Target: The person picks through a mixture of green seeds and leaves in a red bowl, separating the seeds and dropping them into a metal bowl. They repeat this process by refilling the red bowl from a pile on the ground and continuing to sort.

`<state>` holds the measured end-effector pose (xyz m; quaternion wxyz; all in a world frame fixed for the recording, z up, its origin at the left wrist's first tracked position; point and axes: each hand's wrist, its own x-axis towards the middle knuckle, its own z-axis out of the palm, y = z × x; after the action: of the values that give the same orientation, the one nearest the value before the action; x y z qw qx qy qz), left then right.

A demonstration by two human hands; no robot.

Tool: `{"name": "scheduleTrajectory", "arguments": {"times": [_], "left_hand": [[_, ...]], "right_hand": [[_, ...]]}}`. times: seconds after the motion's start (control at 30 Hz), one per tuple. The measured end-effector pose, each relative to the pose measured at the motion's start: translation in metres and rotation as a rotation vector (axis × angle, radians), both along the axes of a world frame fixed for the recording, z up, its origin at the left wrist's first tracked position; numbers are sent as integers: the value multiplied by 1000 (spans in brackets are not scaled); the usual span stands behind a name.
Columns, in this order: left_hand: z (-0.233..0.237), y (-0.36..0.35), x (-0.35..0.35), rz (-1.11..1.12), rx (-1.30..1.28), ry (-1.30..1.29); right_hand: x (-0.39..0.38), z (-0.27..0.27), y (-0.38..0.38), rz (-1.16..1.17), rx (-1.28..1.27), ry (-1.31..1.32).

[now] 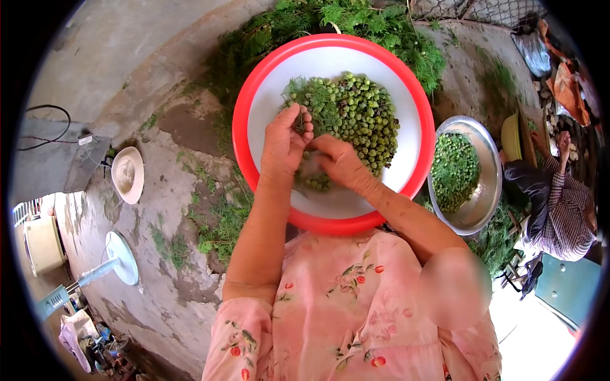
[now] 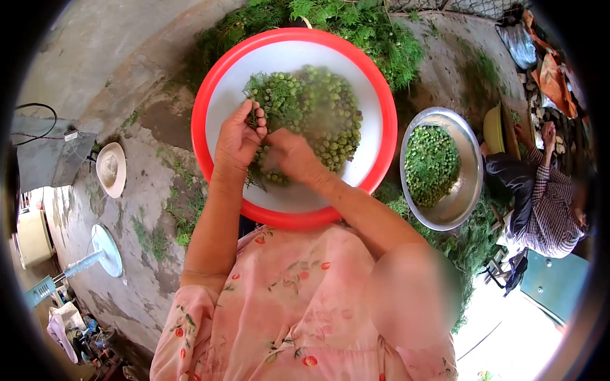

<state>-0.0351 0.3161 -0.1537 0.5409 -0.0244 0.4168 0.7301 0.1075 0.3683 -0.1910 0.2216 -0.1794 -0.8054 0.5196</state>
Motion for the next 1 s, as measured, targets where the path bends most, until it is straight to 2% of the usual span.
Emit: {"name": "scheduleTrajectory", "arguments": {"times": [0.1, 0.2, 0.3, 0.4, 0.5, 0.7, 0.8, 0.9, 1.0], "left_hand": [[-1, 1, -4, 15, 9, -7], [-3, 1, -6, 36, 38, -34], [-5, -1, -7, 48, 56, -32], [-4, -2, -5, 50, 33, -26], [-3, -2, -4, 34, 24, -23], [-5, -1, -5, 29, 32, -9], [-6, 0, -3, 33, 20, -9], [-8, -1, -5, 24, 12, -5], [-10, -3, -7, 18, -27, 3]], "right_hand": [[-2, 7, -11, 268, 194, -138], [-4, 11, -21, 388, 227, -258], [-6, 2, -27, 215, 239, -236], [-7, 4, -29, 265, 280, -215], [-11, -6, -34, 466, 367, -239], [-9, -6, -40, 396, 390, -310], [-6, -14, -33, 418, 444, -251], [-6, -21, -32, 331, 291, -252], [1, -9, -23, 156, 114, -143]]}}
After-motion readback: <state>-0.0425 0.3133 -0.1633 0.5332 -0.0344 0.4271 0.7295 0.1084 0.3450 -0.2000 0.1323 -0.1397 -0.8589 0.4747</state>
